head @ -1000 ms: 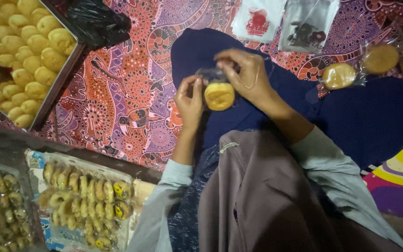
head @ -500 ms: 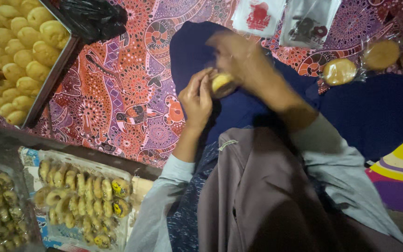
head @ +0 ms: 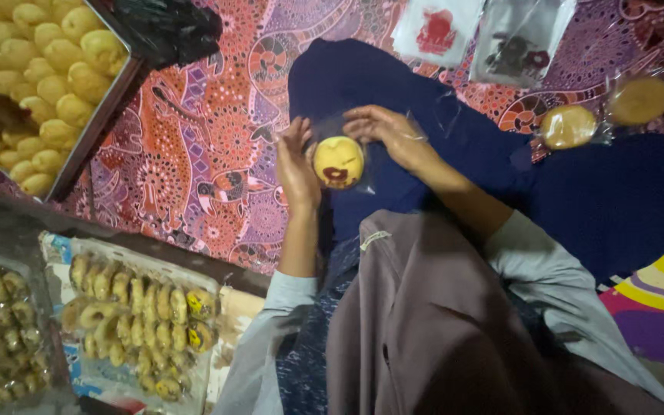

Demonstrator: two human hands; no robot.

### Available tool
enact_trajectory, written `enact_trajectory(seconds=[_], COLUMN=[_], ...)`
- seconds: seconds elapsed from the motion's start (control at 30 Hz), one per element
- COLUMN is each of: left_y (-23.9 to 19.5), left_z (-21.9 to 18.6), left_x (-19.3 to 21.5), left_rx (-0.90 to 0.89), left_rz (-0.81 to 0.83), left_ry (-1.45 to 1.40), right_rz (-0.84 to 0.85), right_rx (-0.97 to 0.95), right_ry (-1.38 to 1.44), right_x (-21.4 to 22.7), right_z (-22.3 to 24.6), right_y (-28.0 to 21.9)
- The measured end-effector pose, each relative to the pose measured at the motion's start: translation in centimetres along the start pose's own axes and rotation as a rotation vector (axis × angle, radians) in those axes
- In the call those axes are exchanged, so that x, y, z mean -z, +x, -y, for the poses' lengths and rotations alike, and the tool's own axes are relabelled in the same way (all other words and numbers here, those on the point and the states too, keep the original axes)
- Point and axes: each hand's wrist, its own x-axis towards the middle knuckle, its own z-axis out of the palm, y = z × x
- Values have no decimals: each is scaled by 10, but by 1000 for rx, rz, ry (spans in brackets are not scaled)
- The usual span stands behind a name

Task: The person sits on the floor and repeatedly picks round buns from a tray, places each into a clear plastic bag, and seals the bag. The packaged buns are set aside on the floor.

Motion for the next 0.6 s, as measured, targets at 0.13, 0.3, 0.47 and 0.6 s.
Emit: enact_trajectory(seconds=[0.13,0.3,0.47,0.6], left_y=[5,-4,-21,-32], left_z=[33,38,4,-8], left_x=[33,32,14,-3], left_rx=[52,60,-142,-425], left_rz=[4,42,25,-12], left_ry=[1,131,320,-1], right_rz=[-108,-199,-296,-439], right_rx=[-37,169,312,548], right_ry=[22,-502,-592,-572], right_x=[-5,-21,-35,-37], right_z=[14,31,55,73], right_y=[-17,-33,-23,-19])
